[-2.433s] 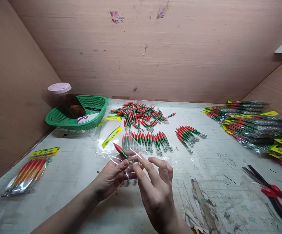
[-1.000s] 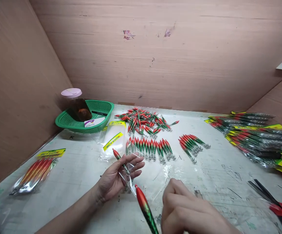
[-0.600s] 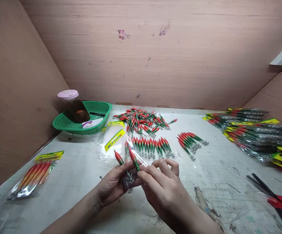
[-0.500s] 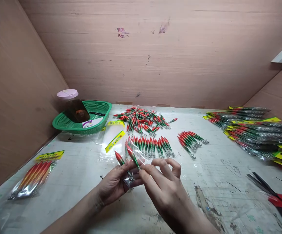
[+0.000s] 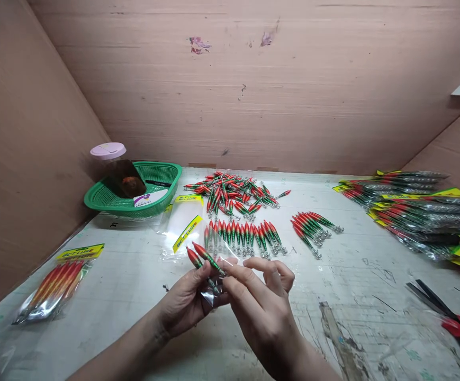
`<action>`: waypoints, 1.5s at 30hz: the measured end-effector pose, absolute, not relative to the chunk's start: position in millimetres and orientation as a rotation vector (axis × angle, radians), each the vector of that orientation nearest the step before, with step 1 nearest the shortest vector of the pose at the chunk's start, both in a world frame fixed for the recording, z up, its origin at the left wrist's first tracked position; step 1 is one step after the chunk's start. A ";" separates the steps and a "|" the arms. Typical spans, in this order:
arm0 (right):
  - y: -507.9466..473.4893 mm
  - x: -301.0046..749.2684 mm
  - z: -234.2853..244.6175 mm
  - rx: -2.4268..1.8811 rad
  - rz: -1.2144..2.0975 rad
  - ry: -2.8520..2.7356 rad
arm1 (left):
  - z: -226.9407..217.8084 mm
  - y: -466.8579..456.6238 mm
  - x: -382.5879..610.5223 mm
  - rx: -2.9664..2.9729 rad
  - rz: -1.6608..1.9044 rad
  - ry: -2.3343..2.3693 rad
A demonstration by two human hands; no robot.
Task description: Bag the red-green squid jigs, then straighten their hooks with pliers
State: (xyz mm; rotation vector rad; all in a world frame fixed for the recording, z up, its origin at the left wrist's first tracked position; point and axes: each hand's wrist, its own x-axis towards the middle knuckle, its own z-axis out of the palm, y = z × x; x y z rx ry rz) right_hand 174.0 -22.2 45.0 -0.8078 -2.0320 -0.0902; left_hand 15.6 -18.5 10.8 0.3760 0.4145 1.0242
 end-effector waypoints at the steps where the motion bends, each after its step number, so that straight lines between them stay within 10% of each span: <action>1: -22.4 175.5 44.7 -0.806 -0.091 -2.030 | 10.7 -18.6 15.5 0.374 1.025 0.410; 26: -32.4 213.5 48.9 -0.744 -0.623 -2.311 | 19.3 -19.5 15.5 0.422 0.902 0.337; 45: -8.3 180.6 44.1 -0.930 0.336 -1.953 | 12.7 -18.6 20.4 0.393 1.082 0.570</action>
